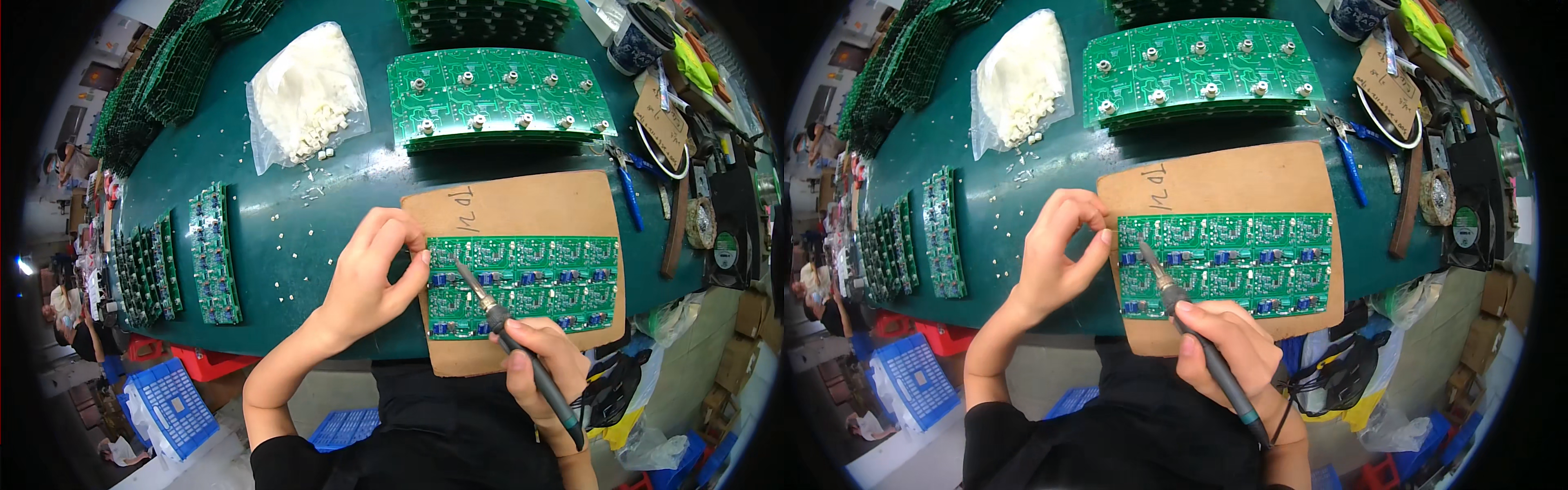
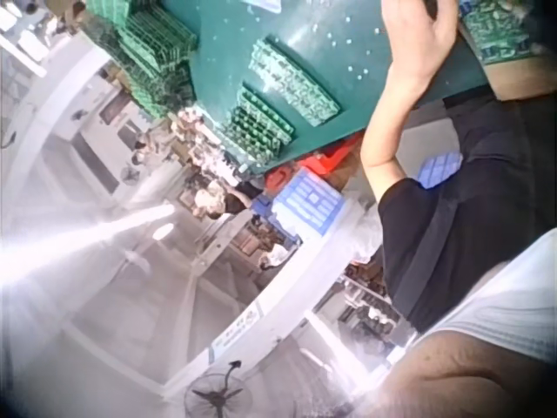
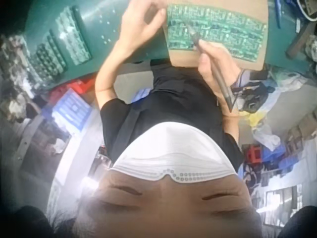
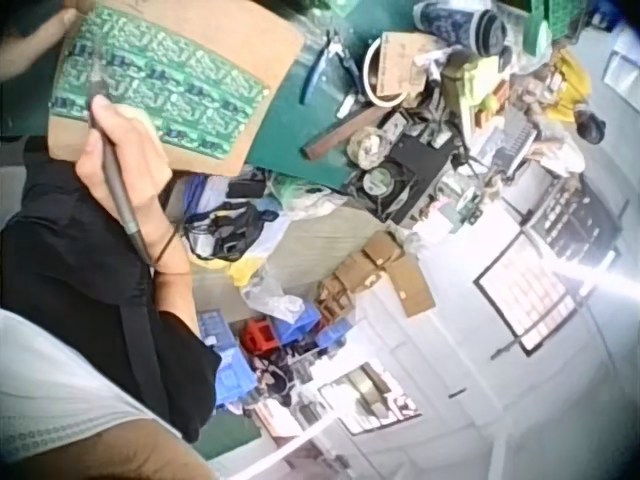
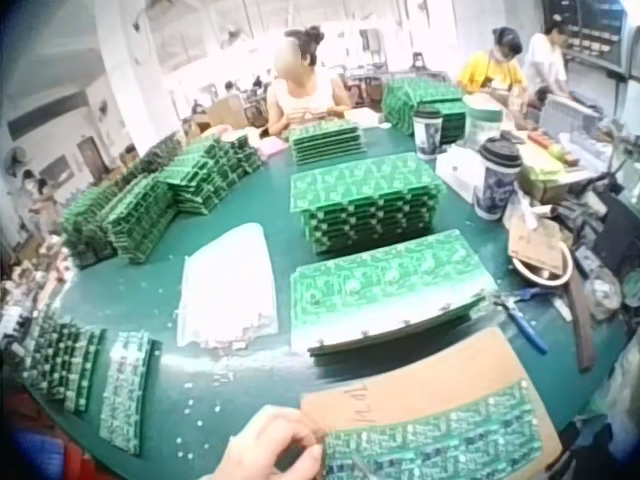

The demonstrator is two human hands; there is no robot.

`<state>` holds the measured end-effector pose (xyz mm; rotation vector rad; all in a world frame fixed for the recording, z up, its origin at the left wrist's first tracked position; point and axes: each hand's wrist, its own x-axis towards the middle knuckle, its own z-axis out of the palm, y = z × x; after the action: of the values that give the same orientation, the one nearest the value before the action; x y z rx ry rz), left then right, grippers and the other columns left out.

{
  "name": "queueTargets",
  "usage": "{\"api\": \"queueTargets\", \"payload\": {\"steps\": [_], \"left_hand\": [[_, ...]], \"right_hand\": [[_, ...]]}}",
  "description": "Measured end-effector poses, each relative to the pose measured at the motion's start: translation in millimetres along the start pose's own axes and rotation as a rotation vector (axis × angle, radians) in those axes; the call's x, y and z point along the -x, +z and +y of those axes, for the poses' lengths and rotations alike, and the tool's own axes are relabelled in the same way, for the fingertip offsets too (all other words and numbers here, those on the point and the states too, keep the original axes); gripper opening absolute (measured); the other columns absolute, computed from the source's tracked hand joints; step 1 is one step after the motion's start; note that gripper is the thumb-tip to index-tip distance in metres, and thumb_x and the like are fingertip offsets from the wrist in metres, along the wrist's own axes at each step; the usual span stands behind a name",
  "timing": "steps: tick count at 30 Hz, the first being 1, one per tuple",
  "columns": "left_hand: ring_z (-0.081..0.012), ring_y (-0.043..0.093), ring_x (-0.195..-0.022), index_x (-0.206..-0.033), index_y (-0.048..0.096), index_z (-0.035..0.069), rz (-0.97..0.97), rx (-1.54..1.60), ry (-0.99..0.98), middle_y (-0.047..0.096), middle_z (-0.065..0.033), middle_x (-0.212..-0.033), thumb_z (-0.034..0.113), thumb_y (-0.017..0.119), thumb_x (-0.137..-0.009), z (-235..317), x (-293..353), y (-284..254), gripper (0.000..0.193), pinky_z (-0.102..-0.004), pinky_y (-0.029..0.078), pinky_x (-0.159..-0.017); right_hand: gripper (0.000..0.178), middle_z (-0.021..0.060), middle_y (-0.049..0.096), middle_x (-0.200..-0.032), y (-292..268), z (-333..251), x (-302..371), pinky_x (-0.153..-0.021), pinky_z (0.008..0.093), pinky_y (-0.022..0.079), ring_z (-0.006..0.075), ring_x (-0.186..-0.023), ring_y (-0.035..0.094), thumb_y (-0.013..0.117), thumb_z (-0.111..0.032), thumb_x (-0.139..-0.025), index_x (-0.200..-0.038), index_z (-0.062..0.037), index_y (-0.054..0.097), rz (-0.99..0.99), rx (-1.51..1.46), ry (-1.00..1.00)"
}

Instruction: The person solders components onto circuit boards using a soldering iron, stacks completed boards on the table, and places new circuit boards onto a padded work base to solder them.

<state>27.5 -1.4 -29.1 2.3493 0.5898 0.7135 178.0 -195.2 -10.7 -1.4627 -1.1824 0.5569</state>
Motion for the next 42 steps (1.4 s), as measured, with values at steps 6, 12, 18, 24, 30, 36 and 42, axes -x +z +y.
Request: {"api": "queueTargets", "payload": {"steps": [6, 12, 18, 24, 30, 36, 42], "left_hand": [[-0.0130, 0.063, -0.086, -0.088, 0.053, 0.002, -0.137, 0.155, -0.167, 0.068, -0.0097, -0.100, -0.003, 0.063, -0.084, -9, 1, 2, 0.012, -0.0249, 0.052, -0.073], [-0.0283, 0.064, -0.081, -0.084, 0.052, 0.002, -0.095, 0.213, -0.164, 0.066, -0.0108, -0.087, -0.002, 0.066, -0.079, -13, -2, 6, 0.015, -0.0371, 0.052, -0.073], [-0.0275, 0.063, -0.078, -0.086, 0.054, 0.002, -0.054, 0.120, -0.072, 0.065, -0.0095, -0.086, -0.001, 0.067, -0.079, -13, -2, 12, 0.015, -0.0362, 0.052, -0.070], [-0.0253, 0.062, -0.075, -0.086, 0.055, 0.002, -0.044, 0.060, -0.009, 0.064, -0.0084, -0.086, -0.001, 0.068, -0.078, -12, -2, 9, 0.016, -0.0345, 0.051, -0.066], [-0.0251, 0.064, -0.081, -0.084, 0.056, 0.004, -0.066, -0.046, 0.009, 0.068, -0.0085, -0.090, -0.003, 0.070, -0.075, -7, -1, 11, 0.017, -0.0332, 0.052, -0.073], [-0.0251, 0.064, -0.083, -0.089, 0.057, 0.003, -0.120, -0.089, 0.033, 0.066, -0.0095, -0.093, -0.004, 0.068, -0.076, -4, -5, 10, 0.018, -0.0340, 0.052, -0.074], [-0.0261, 0.062, -0.083, -0.093, 0.057, 0.002, -0.140, 0.148, -0.075, 0.061, -0.0114, -0.094, -0.005, 0.064, -0.080, 6, -13, 6, 0.016, -0.0341, 0.051, -0.072]], "right_hand": [[0.028, 0.0173, 0.069, -0.089, 7, 2, -10, -0.072, 0.0348, 0.057, 0.0288, -0.079, 0.069, 0.065, 0.003, -0.085, -0.112, 0.0078, 0.061, -0.062, 0.036, 0.076], [0.029, 0.0168, 0.069, -0.088, 14, 5, -14, -0.071, 0.0336, 0.057, 0.0285, -0.079, 0.069, 0.066, 0.006, -0.083, -0.111, 0.0084, 0.062, -0.058, 0.025, 0.102], [0.039, 0.0120, 0.060, -0.075, 23, 4, -23, -0.065, 0.0343, 0.055, 0.0284, -0.071, 0.065, 0.069, 0.009, -0.075, -0.113, 0.0101, 0.062, -0.054, 0.198, -0.159], [0.035, 0.0152, 0.064, -0.081, 13, -3, -25, -0.066, 0.0341, 0.055, 0.0291, -0.073, 0.066, 0.068, 0.008, -0.077, -0.111, 0.0089, 0.063, -0.077, 0.174, -0.081], [0.032, 0.0161, 0.066, -0.082, 11, 0, -22, -0.067, 0.0336, 0.055, 0.0292, -0.074, 0.067, 0.068, 0.007, -0.077, -0.109, 0.0073, 0.064, -0.058, 0.135, 0.004], [0.030, 0.0163, 0.067, -0.082, 5, 1, -21, -0.068, 0.0343, 0.055, 0.0290, -0.074, 0.067, 0.067, 0.006, -0.078, -0.108, 0.0074, 0.065, -0.051, 0.134, 0.016], [0.022, 0.0179, 0.067, -0.081, -16, 0, -2, -0.062, 0.0335, 0.054, 0.0279, -0.070, 0.066, 0.064, -0.002, -0.084, -0.103, 0.0085, 0.064, 0.129, 0.127, 0.122]]}}
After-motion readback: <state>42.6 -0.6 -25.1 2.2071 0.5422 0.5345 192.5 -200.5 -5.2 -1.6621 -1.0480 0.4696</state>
